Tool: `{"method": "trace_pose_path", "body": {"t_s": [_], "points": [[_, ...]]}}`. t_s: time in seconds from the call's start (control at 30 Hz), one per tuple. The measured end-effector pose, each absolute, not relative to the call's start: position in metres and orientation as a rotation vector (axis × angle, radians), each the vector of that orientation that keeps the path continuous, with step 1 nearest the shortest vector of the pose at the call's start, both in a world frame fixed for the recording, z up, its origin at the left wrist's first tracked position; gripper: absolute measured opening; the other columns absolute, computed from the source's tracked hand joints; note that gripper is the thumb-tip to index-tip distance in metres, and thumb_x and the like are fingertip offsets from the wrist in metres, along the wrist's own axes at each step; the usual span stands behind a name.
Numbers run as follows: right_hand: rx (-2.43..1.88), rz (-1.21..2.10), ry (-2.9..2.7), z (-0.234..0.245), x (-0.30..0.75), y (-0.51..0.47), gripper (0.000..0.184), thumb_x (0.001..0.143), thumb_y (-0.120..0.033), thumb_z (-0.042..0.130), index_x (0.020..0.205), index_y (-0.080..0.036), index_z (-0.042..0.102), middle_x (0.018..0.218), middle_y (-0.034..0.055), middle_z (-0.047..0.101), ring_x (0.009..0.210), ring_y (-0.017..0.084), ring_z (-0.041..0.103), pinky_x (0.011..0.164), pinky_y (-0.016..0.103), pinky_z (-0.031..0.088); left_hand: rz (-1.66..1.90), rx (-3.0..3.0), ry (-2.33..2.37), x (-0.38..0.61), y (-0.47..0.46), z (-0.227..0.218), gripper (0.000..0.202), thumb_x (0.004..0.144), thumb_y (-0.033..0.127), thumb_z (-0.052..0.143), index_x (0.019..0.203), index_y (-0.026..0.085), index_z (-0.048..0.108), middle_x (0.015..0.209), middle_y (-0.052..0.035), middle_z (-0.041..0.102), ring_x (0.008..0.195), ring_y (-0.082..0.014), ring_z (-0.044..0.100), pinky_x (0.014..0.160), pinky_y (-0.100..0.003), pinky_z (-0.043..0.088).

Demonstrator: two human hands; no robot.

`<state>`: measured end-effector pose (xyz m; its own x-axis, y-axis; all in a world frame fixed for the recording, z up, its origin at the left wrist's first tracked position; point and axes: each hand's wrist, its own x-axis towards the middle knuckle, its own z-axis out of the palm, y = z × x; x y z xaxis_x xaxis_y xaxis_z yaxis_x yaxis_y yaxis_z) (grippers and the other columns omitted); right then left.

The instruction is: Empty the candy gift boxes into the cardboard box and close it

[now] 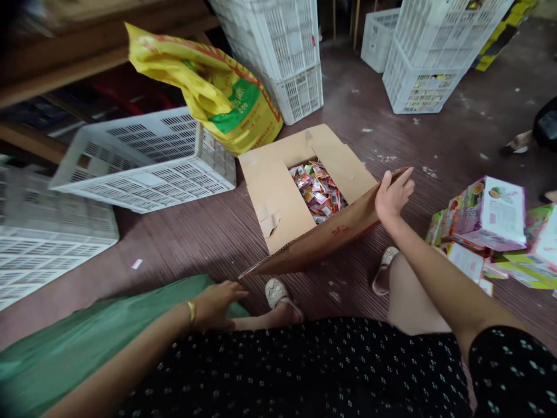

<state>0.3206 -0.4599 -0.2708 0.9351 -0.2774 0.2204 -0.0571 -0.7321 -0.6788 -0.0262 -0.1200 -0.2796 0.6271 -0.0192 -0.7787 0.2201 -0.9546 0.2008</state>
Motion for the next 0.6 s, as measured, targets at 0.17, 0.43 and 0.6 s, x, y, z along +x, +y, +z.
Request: {"method": "trace_pose_path", "body": {"t_s": [0.17,0.43,0.6], "points": [[-2.385,-0.484,0.136,-0.294,0.284,-0.427,0.079,0.104,-0.038,0.015,0.17,0.006,0.021,0.169,0.0312,0.029,0.165,0.036,0.024,0.132,0.061,0.026,-0.729,2.688,0.739,0.064,-0.049,-0.292,0.051,0.095,0.042,0.044,0.124,0.017,0.078,0.127,-0.0202,0.076,0.125,-0.0357,0.07,0.108,-0.05,0.056],[-2.523,-0.694,-0.07,-0.329,0.269,-0.445,0.077,0.107,-0.037,0.006,0.173,-0.001,-0.009,0.176,0.0263,0.014,0.169,0.033,0.012,0.133,0.061,0.028,0.175,2.679,-0.508,0.231,-0.202,-0.315,0.06,0.104,0.057,0.049,0.158,0.031,0.058,0.181,-0.0107,0.024,0.17,-0.0378,0.009,0.136,-0.064,0.006],[-2.594,-0.717,-0.1,-0.329,0.27,-0.441,0.076,0.109,-0.038,0.011,0.172,-0.013,-0.024,0.177,0.0244,0.015,0.168,0.038,0.018,0.129,0.068,0.032,-0.278,2.596,-0.659,0.281,-0.247,-0.353,0.052,0.109,0.043,0.044,0.156,0.028,0.06,0.176,-0.01,0.035,0.169,-0.0333,0.016,0.136,-0.065,0.0]]}}
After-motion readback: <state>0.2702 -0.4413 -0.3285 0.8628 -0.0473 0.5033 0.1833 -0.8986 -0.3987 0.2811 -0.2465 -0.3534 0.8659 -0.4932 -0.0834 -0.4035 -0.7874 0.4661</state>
